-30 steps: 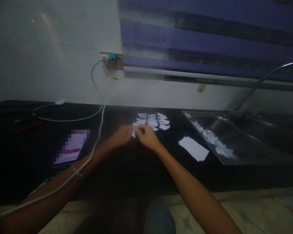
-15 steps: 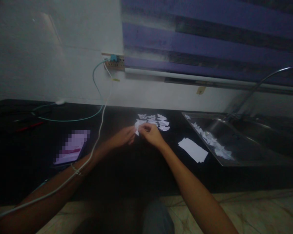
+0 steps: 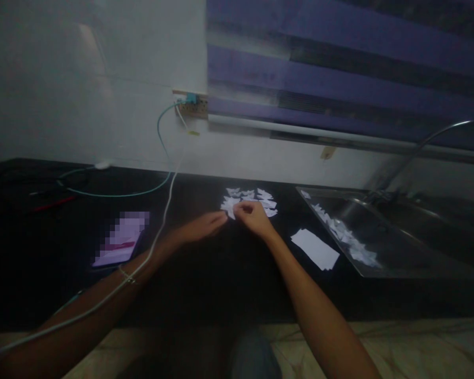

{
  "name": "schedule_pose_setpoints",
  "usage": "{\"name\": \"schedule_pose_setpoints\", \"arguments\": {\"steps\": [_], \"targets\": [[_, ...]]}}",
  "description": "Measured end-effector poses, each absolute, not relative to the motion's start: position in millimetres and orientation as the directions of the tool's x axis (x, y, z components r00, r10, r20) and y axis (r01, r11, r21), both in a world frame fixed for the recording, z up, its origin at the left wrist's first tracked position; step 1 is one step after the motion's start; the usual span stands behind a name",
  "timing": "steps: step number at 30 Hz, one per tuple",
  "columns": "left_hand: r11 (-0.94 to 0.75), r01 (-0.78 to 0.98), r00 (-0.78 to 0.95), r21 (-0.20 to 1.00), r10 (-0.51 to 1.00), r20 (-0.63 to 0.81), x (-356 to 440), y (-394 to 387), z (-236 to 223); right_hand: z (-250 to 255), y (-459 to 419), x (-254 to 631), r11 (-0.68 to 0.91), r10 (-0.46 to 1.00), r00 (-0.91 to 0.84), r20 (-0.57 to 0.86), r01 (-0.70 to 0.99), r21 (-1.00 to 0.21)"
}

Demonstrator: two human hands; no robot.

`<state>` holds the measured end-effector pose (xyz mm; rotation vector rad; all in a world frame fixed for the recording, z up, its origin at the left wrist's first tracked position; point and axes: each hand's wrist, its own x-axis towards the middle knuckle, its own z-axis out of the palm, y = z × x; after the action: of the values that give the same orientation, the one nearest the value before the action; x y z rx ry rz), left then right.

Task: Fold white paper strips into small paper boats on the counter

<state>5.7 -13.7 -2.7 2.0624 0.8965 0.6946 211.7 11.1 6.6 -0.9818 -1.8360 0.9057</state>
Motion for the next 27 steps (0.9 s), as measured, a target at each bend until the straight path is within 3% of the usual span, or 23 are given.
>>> {"name": "schedule_pose_setpoints", "arguments": {"steps": [4,7,10,14,19,24,27], "targets": [[-0.507,0.389,0.654,0.770,0.740,0.157,5,-14,-1,27,52,209,0.595,0.798,-0.435,0.417,0.461,-0.659],[-0.499,0.400,0.666,0.769,0.735,0.130,6,-13,-3,52,96,185,0.676,0.731,-0.624,0.275,0.610,-0.413],[-0.513,0.406,0.662,0.756,0.736,0.144,5,-12,-4,68,137,151,0.686,0.723,-0.691,0.003,0.717,-0.127],[-0.493,0.396,0.667,0.774,0.735,0.127,3,-10,-5,67,168,115,0.692,0.712,-0.688,-0.139,0.722,-0.030],[-0.473,0.410,0.674,0.780,0.733,0.089,2,-9,-7,60,177,101,0.695,0.712,-0.674,-0.199,0.716,0.063],[-0.468,0.428,0.671,0.773,0.738,0.075,1,-8,-6,86,173,103,0.685,0.726,-0.662,-0.186,0.720,0.112],[-0.451,0.405,0.673,0.795,0.736,0.074,0,-10,-3,112,153,129,0.688,0.725,-0.685,-0.068,0.718,0.107]]}}
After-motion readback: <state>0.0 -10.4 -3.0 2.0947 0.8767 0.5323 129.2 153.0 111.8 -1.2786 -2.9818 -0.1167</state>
